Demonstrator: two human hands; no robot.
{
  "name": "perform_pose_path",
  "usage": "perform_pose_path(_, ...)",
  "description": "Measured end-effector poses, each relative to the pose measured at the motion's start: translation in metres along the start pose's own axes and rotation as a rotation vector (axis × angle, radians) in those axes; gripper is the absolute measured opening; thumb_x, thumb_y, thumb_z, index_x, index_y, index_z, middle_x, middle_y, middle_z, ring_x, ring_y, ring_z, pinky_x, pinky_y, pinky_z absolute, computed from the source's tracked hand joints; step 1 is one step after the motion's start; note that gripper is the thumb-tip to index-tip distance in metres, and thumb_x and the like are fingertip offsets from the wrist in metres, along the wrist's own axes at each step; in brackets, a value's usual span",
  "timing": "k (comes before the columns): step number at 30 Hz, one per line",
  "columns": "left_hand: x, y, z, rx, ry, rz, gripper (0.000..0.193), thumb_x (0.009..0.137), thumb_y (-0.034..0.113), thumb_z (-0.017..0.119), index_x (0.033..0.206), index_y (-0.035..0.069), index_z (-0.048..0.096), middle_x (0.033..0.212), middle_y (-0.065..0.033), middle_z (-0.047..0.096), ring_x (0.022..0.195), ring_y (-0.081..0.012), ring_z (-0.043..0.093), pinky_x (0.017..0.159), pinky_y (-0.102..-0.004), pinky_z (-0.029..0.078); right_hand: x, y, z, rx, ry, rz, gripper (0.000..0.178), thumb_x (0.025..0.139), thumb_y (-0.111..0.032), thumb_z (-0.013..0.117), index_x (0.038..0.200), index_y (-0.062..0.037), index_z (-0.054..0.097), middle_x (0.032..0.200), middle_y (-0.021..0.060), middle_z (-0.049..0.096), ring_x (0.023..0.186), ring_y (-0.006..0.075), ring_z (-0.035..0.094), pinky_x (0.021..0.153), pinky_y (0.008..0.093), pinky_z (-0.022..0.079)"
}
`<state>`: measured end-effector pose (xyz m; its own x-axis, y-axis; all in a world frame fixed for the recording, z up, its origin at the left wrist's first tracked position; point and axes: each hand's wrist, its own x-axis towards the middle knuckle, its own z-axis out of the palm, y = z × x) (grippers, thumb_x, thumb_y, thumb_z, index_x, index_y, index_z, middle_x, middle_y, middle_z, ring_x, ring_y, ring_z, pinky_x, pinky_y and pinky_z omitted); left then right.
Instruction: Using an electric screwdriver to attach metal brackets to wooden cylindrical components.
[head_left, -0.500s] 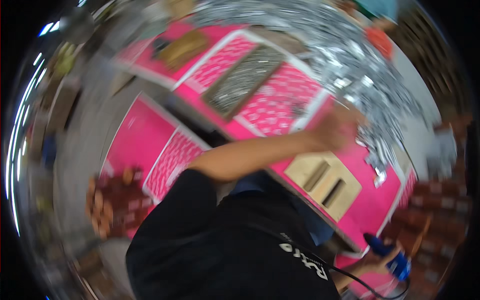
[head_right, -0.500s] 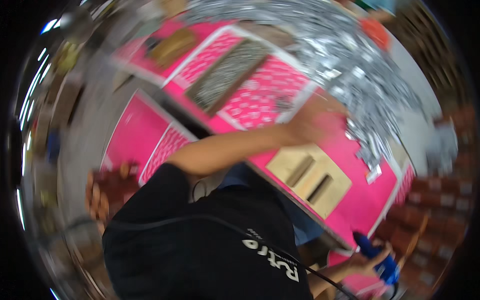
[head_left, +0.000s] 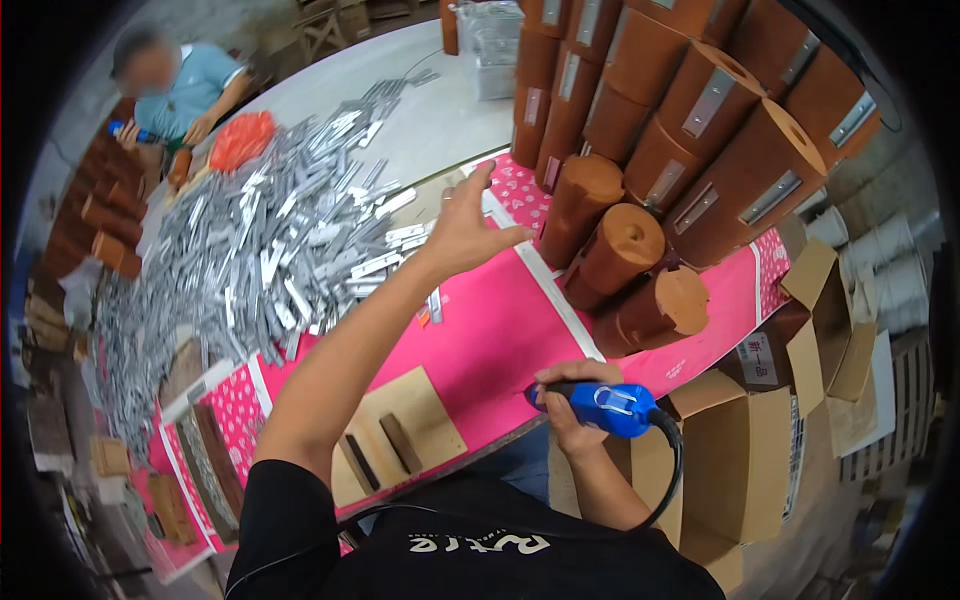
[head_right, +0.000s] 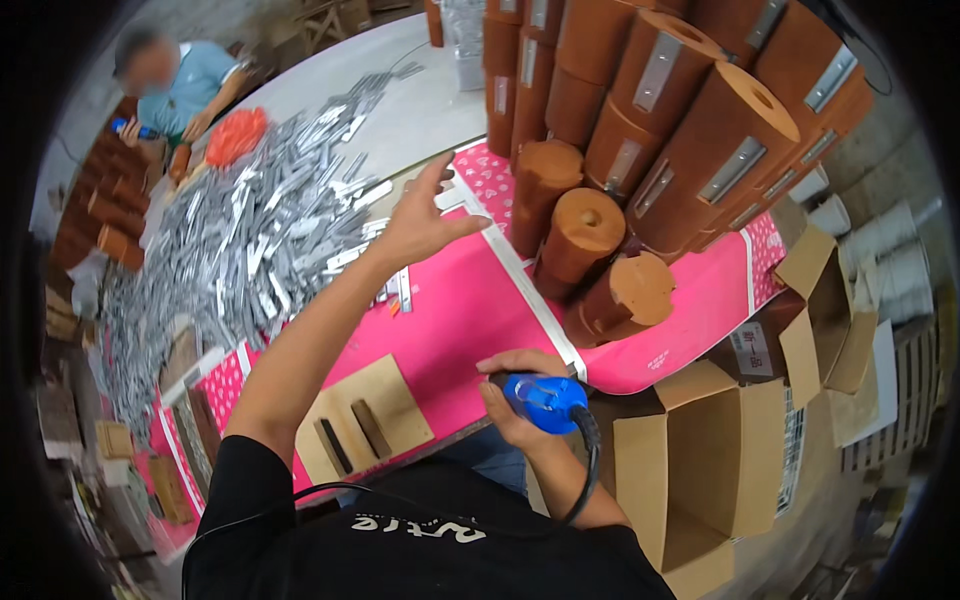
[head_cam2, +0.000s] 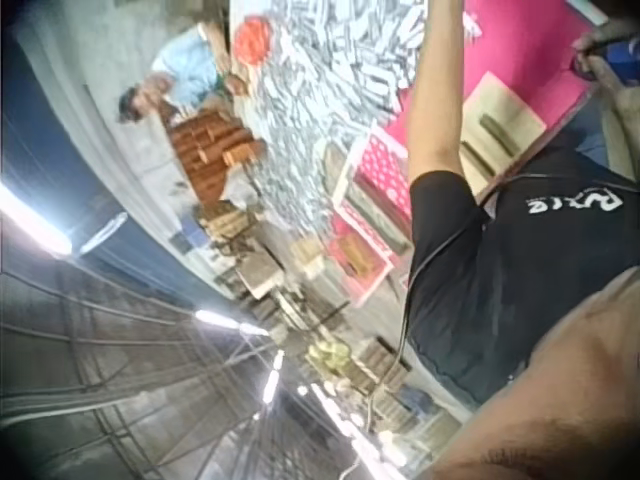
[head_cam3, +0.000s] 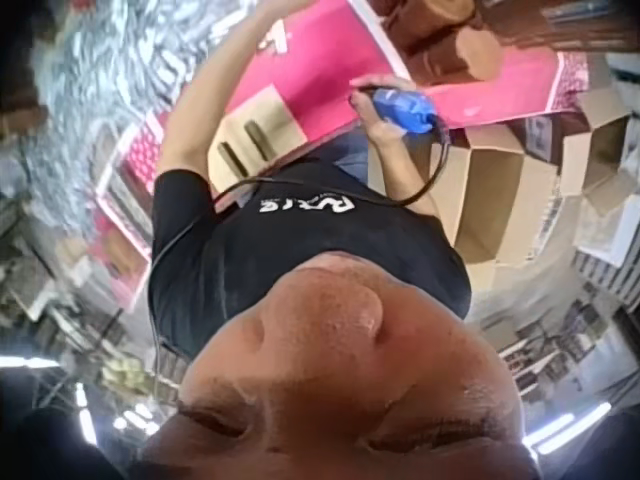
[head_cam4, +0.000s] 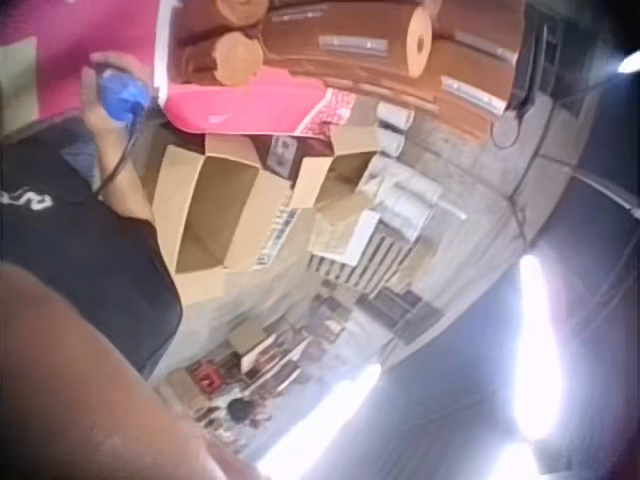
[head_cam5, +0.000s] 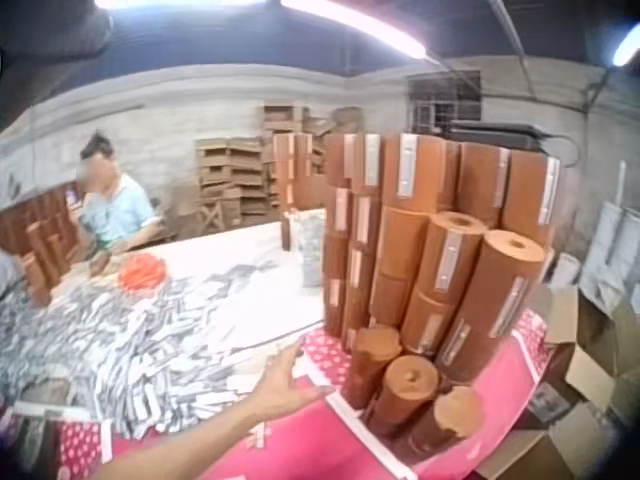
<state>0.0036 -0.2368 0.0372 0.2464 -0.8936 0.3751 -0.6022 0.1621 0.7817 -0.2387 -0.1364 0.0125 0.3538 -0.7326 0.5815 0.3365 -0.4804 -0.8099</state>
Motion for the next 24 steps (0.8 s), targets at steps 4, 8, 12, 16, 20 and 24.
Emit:
perform_pose_path(4,0.038,0.002,0.043,-0.129,-0.023,0.1,0.092,0.059,0.031,0.086,0.133,-0.003,0.044,0.123,-0.0226,0.057,0.114,-0.0346,0.055,0.096,-0.041,0.045,0.01,0.003,-0.002,0.103,0.039,0.054,0.037,0.085,-0.012,0.069,0.109,-0.0026,0.043,0.091,0.0199,0.061,0.068,0.0184,0.06,0.064,0.0293,0.052)
perform_pose_path(8,0.051,0.003,0.06,-0.191,-0.205,-0.09,0.101,0.053,0.036,0.084,0.135,-0.003,0.04,0.128,-0.0223,0.05,0.119,-0.0366,0.05,0.102,-0.0429,0.041,0.018,0.007,-0.006,-0.024,0.076,0.036,0.034,0.085,-0.017,0.068,0.107,-0.0039,0.045,0.088,0.0161,0.061,0.064,0.0198,0.057,0.058,0.0285,0.049)
perform_pose_path(12,0.009,-0.006,0.05,-0.415,0.257,0.159,0.081,0.049,0.025,0.086,0.115,-0.001,0.046,0.109,-0.0214,0.056,0.103,-0.0356,0.056,0.089,-0.0416,0.046,0.021,0.009,0.014,0.091,0.099,0.089,0.035,0.085,-0.02,0.068,0.103,0.0001,0.047,0.085,0.016,0.061,0.061,0.0181,0.056,0.057,0.0282,0.048)
perform_pose_path(16,-0.085,0.0,-0.037,-0.288,0.409,0.096,0.08,0.046,0.035,0.09,0.106,0.001,0.049,0.096,-0.0197,0.057,0.092,-0.0345,0.058,0.08,-0.0406,0.047,0.031,0.025,0.013,0.047,-0.062,0.167,0.025,0.091,-0.019,0.055,0.103,0.0009,0.047,0.084,0.0149,0.061,0.058,0.0177,0.053,0.055,0.0264,0.044)
perform_pose_path(20,-0.22,0.028,-0.107,0.152,0.502,-0.054,0.069,0.051,0.036,0.087,0.101,0.003,0.053,0.096,-0.0178,0.056,0.091,-0.0346,0.056,0.079,-0.0405,0.045,0.039,0.029,0.03,0.027,-0.104,0.332,0.021,0.092,-0.017,0.055,0.096,0.003,0.051,0.085,0.0124,0.06,0.057,0.0151,0.05,0.055,0.0231,0.042)
perform_pose_path(24,-0.302,0.068,-0.137,0.558,0.338,-0.323,0.049,0.062,0.025,0.08,0.101,0.005,0.056,0.099,-0.0169,0.055,0.093,-0.0334,0.055,0.084,-0.0442,0.04,0.038,0.014,0.057,0.069,-0.187,0.424,0.022,0.091,-0.014,0.06,0.104,0.0017,0.054,0.087,0.0105,0.06,0.063,0.0135,0.052,0.054,0.0228,0.042)
